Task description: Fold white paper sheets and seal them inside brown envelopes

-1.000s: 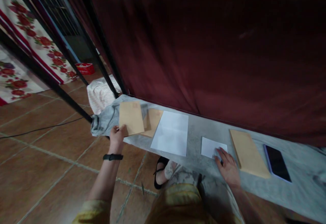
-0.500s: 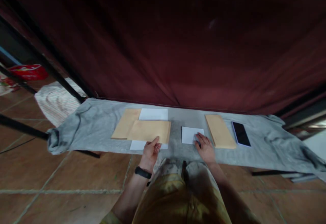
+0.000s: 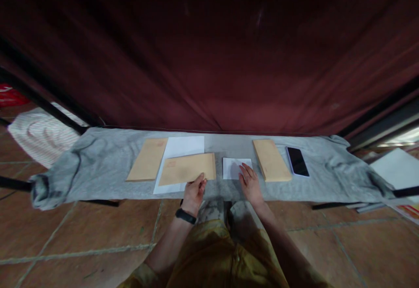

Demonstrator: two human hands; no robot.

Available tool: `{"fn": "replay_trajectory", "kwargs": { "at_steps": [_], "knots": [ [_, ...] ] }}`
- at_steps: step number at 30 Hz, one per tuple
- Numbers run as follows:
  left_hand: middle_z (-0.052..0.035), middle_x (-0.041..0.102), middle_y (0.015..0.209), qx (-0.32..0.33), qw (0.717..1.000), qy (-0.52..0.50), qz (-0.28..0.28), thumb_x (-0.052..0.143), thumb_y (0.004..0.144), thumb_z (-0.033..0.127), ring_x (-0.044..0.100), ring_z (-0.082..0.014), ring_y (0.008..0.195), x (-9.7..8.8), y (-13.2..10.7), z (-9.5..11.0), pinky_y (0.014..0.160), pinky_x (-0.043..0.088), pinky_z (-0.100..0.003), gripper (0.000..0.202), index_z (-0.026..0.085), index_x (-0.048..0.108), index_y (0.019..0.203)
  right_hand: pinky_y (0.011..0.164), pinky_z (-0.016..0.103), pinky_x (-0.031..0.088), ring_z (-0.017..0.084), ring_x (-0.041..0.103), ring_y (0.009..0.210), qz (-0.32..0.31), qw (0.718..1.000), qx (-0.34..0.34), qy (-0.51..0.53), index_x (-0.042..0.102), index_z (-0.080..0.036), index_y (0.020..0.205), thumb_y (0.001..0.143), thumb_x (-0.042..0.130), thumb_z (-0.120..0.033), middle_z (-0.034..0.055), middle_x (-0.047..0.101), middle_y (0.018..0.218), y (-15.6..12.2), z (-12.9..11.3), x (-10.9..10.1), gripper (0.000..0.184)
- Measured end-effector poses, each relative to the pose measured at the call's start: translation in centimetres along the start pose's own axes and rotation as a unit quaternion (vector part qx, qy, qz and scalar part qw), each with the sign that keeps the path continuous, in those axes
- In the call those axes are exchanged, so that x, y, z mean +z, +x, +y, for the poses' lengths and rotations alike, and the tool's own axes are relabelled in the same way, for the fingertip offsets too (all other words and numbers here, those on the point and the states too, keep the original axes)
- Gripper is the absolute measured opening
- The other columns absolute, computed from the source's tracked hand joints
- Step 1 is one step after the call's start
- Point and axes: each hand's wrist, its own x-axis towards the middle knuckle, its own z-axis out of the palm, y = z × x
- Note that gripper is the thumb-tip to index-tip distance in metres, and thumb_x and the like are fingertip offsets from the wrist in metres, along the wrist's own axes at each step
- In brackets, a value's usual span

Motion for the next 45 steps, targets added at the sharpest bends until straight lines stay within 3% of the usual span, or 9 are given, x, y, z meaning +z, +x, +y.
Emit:
{"fn": "replay_trajectory", "kwargs": {
  "at_steps": [9,21,26,29,32,35,37,40,45],
  "knots": [
    [0.0042,0.070,0.067,0.001,1.000,0.031,0.001,0.079,0.068,-0.002,0.066,-0.0070,0.058,0.5,1.0,0.3,0.063,0.054,-0.017,0.025,0.019,0.064,0.071,0.107,0.047,0.046,0.026,0.057,0.124,-0.043,0.997,0.007,0.056,0.059,-0.023,0.138,0.100,0.043,-0.023,0.0097,0.064,0.133,1.4,-6.2,3.1,0.040],
    [0.0032,0.067,0.065,-0.003,0.998,0.050,-0.031,0.077,0.066,0.004,0.072,-0.0131,0.078,-1.8,0.5,-1.3,0.091,0.057,-0.028,0.026,0.021,0.058,0.059,0.103,0.047,0.046,0.026,0.060,0.119,-0.045,0.997,0.005,0.057,0.057,-0.020,0.138,0.100,0.039,-0.019,0.0118,0.067,0.129,-1.0,-5.7,4.4,0.042],
    [-0.0043,0.074,0.080,-0.050,0.991,0.070,-0.101,0.082,0.066,0.013,0.074,-0.0201,0.088,-2.0,-1.2,-1.9,0.092,0.057,-0.034,0.018,0.019,0.066,0.071,0.105,0.047,0.047,0.026,0.059,0.121,-0.040,0.997,-0.003,0.061,0.052,-0.020,0.143,0.099,0.039,-0.018,0.0120,0.067,0.129,-1.2,-5.3,4.4,0.045],
    [-0.0079,0.074,0.086,-0.005,0.978,0.146,-0.146,0.083,0.068,0.023,0.073,-0.0241,0.090,-2.8,-2.6,-1.8,0.091,0.057,-0.039,0.020,0.019,0.069,0.081,0.106,0.047,0.047,0.026,0.058,0.123,-0.036,0.998,-0.002,0.060,0.050,-0.020,0.145,0.098,0.038,-0.016,0.0119,0.065,0.131,-1.4,-5.2,4.4,0.048],
    [-0.0112,0.073,0.107,0.178,0.896,0.350,-0.208,0.077,0.076,0.028,0.069,-0.0270,0.107,-2.9,-2.8,-1.0,0.102,0.051,-0.044,0.027,0.023,0.072,0.102,0.108,0.047,0.045,0.026,0.056,0.126,-0.037,0.998,0.004,0.059,0.048,-0.022,0.147,0.098,0.039,-0.015,0.0112,0.063,0.134,-1.5,-5.3,4.4,0.050],
    [-0.0120,0.052,0.150,0.334,0.718,0.558,-0.249,0.075,0.076,0.023,0.041,-0.0295,0.144,-1.8,-1.0,0.7,0.121,0.029,-0.048,0.063,0.026,0.058,0.137,0.111,0.046,0.042,0.025,0.052,0.131,-0.046,0.998,-0.009,0.050,0.050,-0.020,0.145,0.099,0.040,-0.016,0.0120,0.060,0.139,-1.5,-5.5,4.3,0.047],
    [-0.0141,0.028,0.165,0.347,0.593,0.674,-0.272,0.080,0.071,0.026,0.018,-0.0341,0.154,-0.7,1.0,1.9,0.124,0.014,-0.054,0.085,0.023,0.046,0.149,0.112,0.046,0.040,0.026,0.050,0.134,-0.048,0.998,-0.022,0.038,0.052,-0.020,0.142,0.100,0.041,-0.017,0.0120,0.058,0.143,-1.4,-5.7,4.2,0.044],
    [-0.0175,0.011,0.169,0.295,0.455,0.787,-0.293,0.084,0.067,0.042,0.005,-0.0391,0.155,1.0,4.2,3.3,0.122,0.004,-0.062,0.108,0.023,0.029,0.158,0.111,0.046,0.039,0.026,0.048,0.136,-0.055,0.998,-0.036,0.020,0.053,-0.024,0.141,0.100,0.044,-0.020,0.0103,0.055,0.147,-1.3,-5.9,4.0,0.042],
    [-0.0197,0.007,0.169,0.260,0.382,0.830,-0.313,0.086,0.059,0.056,0.005,-0.0430,0.155,2.5,6.8,4.0,0.119,0.001,-0.065,0.121,0.026,0.025,0.159,0.110,0.049,0.039,0.029,0.045,0.138,-0.087,0.995,-0.047,-0.007,0.056,-0.025,0.138,0.099,0.049,-0.024,0.0091,0.052,0.150,-1.2,-6.2,3.8,0.040]
  ]
}}
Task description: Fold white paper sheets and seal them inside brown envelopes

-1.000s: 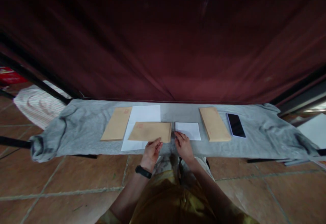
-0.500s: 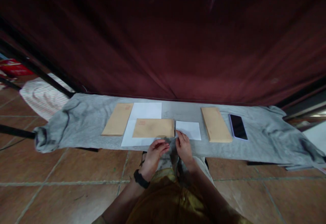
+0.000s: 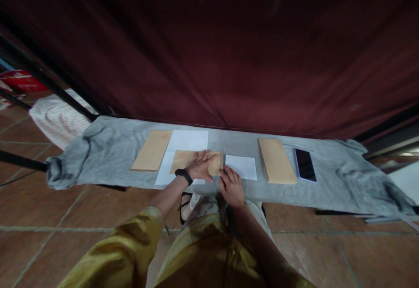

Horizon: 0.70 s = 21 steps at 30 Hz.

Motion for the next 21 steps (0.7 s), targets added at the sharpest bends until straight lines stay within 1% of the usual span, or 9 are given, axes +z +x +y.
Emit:
{"fn": "replay_trajectory", "kwargs": {
  "at_steps": [3,6,8,10,11,13,15,17,21],
  "knots": [
    [-0.0183,0.010,0.169,0.006,1.000,0.012,0.011,0.084,0.062,0.059,0.008,-0.0431,0.154,-0.1,0.1,0.2,0.119,0.001,-0.065,0.117,0.027,0.027,0.159,0.111,0.048,0.037,0.029,0.046,0.138,-0.008,1.000,-0.005,-0.011,0.058,-0.026,0.135,0.099,0.050,-0.024,0.0078,0.054,0.148,0.0,-0.1,0.0,0.037],
    [-0.0188,0.016,0.168,0.014,0.998,0.041,0.039,0.080,0.067,0.063,0.014,-0.0422,0.154,0.1,-0.2,0.5,0.120,0.001,-0.066,0.109,0.025,0.032,0.157,0.112,0.046,0.036,0.027,0.047,0.137,-0.004,1.000,-0.004,-0.021,0.057,-0.024,0.136,0.099,0.050,-0.023,0.0086,0.056,0.146,0.0,0.0,0.2,0.038],
    [-0.0190,0.020,0.167,0.035,0.994,0.072,0.074,0.073,0.075,0.065,0.018,-0.0399,0.153,0.6,-0.5,0.7,0.121,0.002,-0.064,0.098,0.024,0.036,0.156,0.113,0.045,0.036,0.026,0.048,0.137,-0.001,1.000,-0.001,-0.029,0.057,-0.022,0.137,0.099,0.049,-0.022,0.0094,0.057,0.145,0.0,0.0,0.4,0.039],
    [-0.0186,0.024,0.166,0.062,0.987,0.100,0.109,0.063,0.086,0.063,0.020,-0.0364,0.153,1.4,-0.9,0.7,0.122,0.003,-0.062,0.083,0.023,0.039,0.155,0.113,0.044,0.036,0.025,0.048,0.136,0.000,0.999,0.000,-0.038,0.057,-0.021,0.137,0.099,0.049,-0.021,0.0096,0.057,0.145,-0.1,0.0,0.5,0.039],
    [-0.0182,0.026,0.165,0.072,0.984,0.110,0.122,0.058,0.090,0.061,0.021,-0.0347,0.153,1.7,-1.1,0.7,0.123,0.003,-0.061,0.077,0.023,0.039,0.154,0.113,0.044,0.036,0.025,0.048,0.136,0.000,0.999,-0.002,-0.041,0.057,-0.021,0.137,0.099,0.049,-0.021,0.0095,0.057,0.145,-0.1,0.0,0.5,0.039],
    [-0.0169,0.029,0.165,0.079,0.980,0.119,0.135,0.051,0.094,0.059,0.023,-0.0325,0.153,2.4,-1.3,0.6,0.123,0.005,-0.059,0.071,0.024,0.039,0.155,0.113,0.043,0.035,0.025,0.048,0.136,0.002,0.999,-0.005,-0.044,0.058,-0.021,0.137,0.099,0.048,-0.021,0.0091,0.057,0.145,-0.1,0.0,0.6,0.039],
    [-0.0160,0.028,0.165,0.074,0.981,0.117,0.137,0.051,0.094,0.060,0.022,-0.0324,0.154,2.8,-1.5,0.5,0.123,0.007,-0.060,0.071,0.027,0.038,0.155,0.113,0.043,0.035,0.024,0.048,0.136,0.004,0.999,-0.008,-0.043,0.058,-0.021,0.136,0.099,0.047,-0.021,0.0087,0.057,0.145,-0.1,0.0,0.6,0.039],
    [-0.0163,0.025,0.166,0.069,0.983,0.109,0.131,0.053,0.092,0.063,0.019,-0.0336,0.154,2.7,-1.3,0.3,0.122,0.007,-0.062,0.075,0.028,0.036,0.156,0.113,0.043,0.035,0.024,0.048,0.136,0.009,0.999,-0.010,-0.039,0.058,-0.021,0.136,0.099,0.046,-0.020,0.0086,0.058,0.145,-0.1,0.0,0.6,0.039],
    [-0.0178,0.019,0.167,0.053,0.990,0.082,0.097,0.064,0.081,0.070,0.014,-0.0382,0.155,1.8,-0.5,0.0,0.120,0.007,-0.065,0.092,0.028,0.034,0.157,0.114,0.043,0.034,0.024,0.049,0.135,0.013,0.999,-0.016,-0.035,0.058,-0.020,0.137,0.099,0.045,-0.020,0.0090,0.060,0.143,-0.1,0.1,0.6,0.039]
  ]
}}
